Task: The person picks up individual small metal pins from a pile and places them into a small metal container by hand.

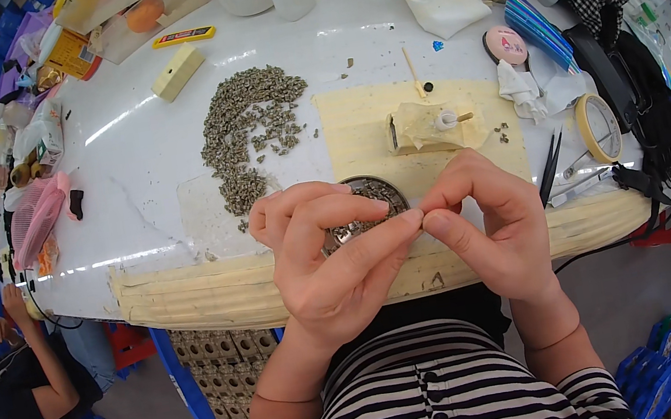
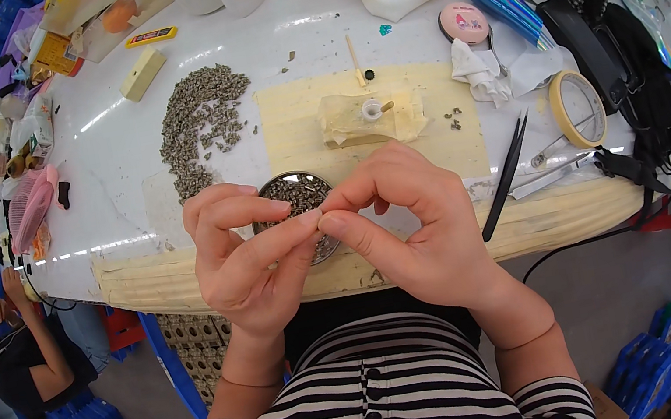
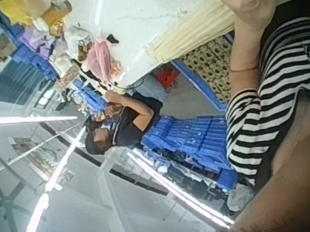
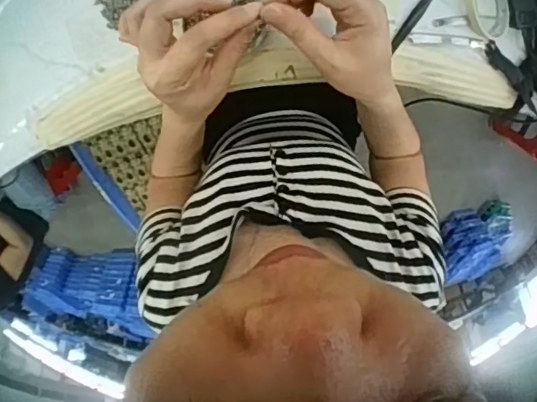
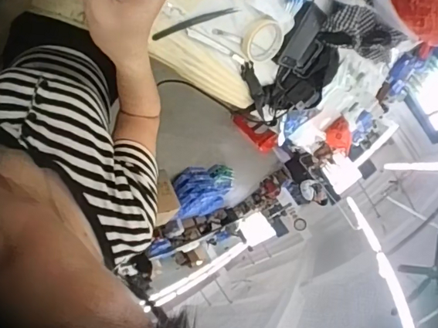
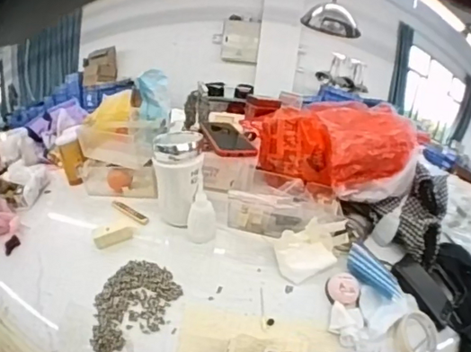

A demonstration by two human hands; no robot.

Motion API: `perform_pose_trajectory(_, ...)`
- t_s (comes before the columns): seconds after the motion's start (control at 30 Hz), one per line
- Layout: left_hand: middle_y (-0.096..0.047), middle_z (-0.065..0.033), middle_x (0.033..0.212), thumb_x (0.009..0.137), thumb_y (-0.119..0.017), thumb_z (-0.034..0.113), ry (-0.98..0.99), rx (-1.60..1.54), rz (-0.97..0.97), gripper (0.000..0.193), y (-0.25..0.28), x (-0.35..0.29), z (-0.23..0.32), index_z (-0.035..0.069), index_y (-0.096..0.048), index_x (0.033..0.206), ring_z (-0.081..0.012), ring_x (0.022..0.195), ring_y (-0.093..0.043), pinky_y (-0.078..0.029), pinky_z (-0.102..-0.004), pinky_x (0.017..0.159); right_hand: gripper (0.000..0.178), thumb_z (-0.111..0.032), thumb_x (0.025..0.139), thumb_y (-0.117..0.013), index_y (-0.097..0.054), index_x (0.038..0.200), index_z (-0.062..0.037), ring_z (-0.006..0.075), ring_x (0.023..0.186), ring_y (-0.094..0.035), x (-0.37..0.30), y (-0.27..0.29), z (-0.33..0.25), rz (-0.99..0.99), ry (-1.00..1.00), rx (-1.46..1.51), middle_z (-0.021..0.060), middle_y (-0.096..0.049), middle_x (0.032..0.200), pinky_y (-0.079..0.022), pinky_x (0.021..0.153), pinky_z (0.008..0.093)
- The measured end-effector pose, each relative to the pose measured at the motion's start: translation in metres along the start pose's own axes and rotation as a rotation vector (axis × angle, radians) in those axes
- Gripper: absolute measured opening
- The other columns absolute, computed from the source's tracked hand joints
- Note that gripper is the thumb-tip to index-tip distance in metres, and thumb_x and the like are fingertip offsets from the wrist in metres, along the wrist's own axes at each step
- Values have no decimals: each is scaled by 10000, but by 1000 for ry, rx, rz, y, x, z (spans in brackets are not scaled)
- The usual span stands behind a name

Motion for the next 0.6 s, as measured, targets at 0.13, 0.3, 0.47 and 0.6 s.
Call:
perform_pose_trajectory(0.13,-654,47,950,625,-857,153,-4,-14,3,335,1,0,1,215,-807,950,-208,930,-572,-324,-375,858,76,-76,848,-774,-706,865,-45,131,710,-512,-4,-2,16,-28,-145,187,15,-654,804,-421,659,264)
perform_pose_trajectory(0.3,-644,-14,958,645,-864,79,19,64,-43,264,-4,1,3,142,-783,889,-272,987,-539,-459,-376,849,141,-68,769,-811,-711,866,-46,171,714,-544,-5,5,-17,83,168,-242,25,-648,806,-439,642,275)
perform_pose_trajectory(0.47,-653,-5,938,633,-855,79,25,88,-5,251,-3,3,2,122,-766,864,-253,959,-570,-426,-377,852,299,-37,666,-831,-748,953,-49,208,755,-587,-22,-10,-51,206,528,-648,33,-677,855,-479,629,300)
perform_pose_trajectory(0.6,-656,24,907,617,-838,86,38,35,62,254,-1,1,-4,137,-759,853,-210,914,-595,-343,-369,862,368,-15,664,-828,-761,1024,-39,215,777,-616,-23,-15,-52,172,546,-617,51,-708,913,-506,643,300)
Point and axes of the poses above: each hand's wrist, its own x-axis towards the middle knuckle, its own y-axis out of the back of the hand, z = x × y, the point moved 10 cm from there along x, towards the middle knuckle
